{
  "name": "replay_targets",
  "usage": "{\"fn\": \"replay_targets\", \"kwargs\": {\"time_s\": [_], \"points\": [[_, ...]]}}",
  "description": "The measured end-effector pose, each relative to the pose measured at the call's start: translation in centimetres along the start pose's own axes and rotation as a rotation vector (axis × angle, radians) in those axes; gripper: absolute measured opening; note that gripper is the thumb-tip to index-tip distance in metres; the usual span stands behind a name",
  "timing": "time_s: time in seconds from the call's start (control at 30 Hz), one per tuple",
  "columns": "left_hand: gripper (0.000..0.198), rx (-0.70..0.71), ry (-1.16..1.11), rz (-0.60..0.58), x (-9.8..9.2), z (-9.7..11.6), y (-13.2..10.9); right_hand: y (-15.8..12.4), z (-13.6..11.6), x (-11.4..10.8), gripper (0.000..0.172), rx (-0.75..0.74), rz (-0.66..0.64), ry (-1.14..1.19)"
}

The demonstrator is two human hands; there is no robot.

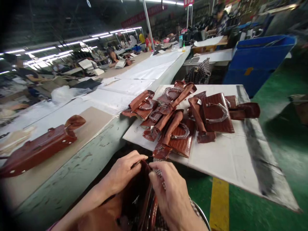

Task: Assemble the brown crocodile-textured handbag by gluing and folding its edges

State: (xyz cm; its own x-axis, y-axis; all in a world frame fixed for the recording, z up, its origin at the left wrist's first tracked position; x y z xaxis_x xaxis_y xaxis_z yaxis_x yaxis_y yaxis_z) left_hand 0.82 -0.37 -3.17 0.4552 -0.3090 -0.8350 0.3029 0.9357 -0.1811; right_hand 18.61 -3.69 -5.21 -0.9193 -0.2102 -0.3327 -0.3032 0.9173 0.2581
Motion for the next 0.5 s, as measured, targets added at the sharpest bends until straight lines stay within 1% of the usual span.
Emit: {"fn": "replay_targets", "kwargs": {"time_s": [0.03, 0.07, 0.1, 0.13, 0.17, 0.2, 0.23, 0.3, 0.37, 0.43, 0.5], "points": [[0.032, -0.015, 0.007, 0.024, -0.3, -0.1, -0.1, -0.6, -1.3, 0.2, 0.021, -0.131, -0.057, -0.005], [0.032, -0.033, 0.014, 0.048, -0.6, -0.2, -0.2, -1.3, -2.5, 0.6, 0.023, -0.245, -0.158, 0.025], [0.031, -0.054, 0.022, 0.069, -1.0, -0.2, -0.4, -1.8, -3.3, 1.0, 0.028, -0.306, -0.263, 0.067], [0.03, -0.077, 0.031, 0.082, -1.3, -0.2, -0.6, -2.3, -3.9, 1.5, 0.037, -0.347, -0.35, 0.11], [0.029, -0.101, 0.04, 0.089, -1.7, -0.2, -1.0, -2.6, -4.2, 1.8, 0.046, -0.358, -0.413, 0.131], [0.027, -0.124, 0.052, 0.094, -2.1, -0.1, -1.3, -2.8, -4.4, 2.1, 0.054, -0.351, -0.448, 0.135], [0.026, -0.145, 0.064, 0.097, -2.5, 0.0, -1.8, -2.9, -4.4, 2.3, 0.058, -0.345, -0.464, 0.124], [0.024, -0.177, 0.092, 0.11, -3.3, 0.5, -2.7, -3.2, -4.2, 2.6, 0.06, -0.335, -0.492, 0.07], [0.023, -0.198, 0.12, 0.128, -4.1, 1.2, -3.7, -3.8, -4.1, 2.8, 0.062, -0.41, -0.49, -0.023], [0.023, -0.212, 0.142, 0.136, -4.6, 2.1, -4.6, -4.3, -4.0, 2.9, 0.066, -0.502, -0.456, -0.16], [0.022, -0.225, 0.155, 0.133, -5.1, 3.2, -5.5, -4.4, -4.1, 2.5, 0.067, -0.568, -0.436, -0.266]]}}
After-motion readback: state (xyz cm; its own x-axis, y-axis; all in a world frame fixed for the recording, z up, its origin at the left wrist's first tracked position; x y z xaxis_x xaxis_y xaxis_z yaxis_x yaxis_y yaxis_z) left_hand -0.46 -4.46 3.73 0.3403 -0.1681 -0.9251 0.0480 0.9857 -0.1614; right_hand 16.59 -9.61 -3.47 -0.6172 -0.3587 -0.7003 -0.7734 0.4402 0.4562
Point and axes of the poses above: each hand's wrist, its own y-axis towards the middle knuckle, its own x-axis out of the palm, z = x × y, the point moved 4 cm from there along y, towards the middle knuckle, and after that the axes turned 3 degrees about -z, right-handed, at the moved point
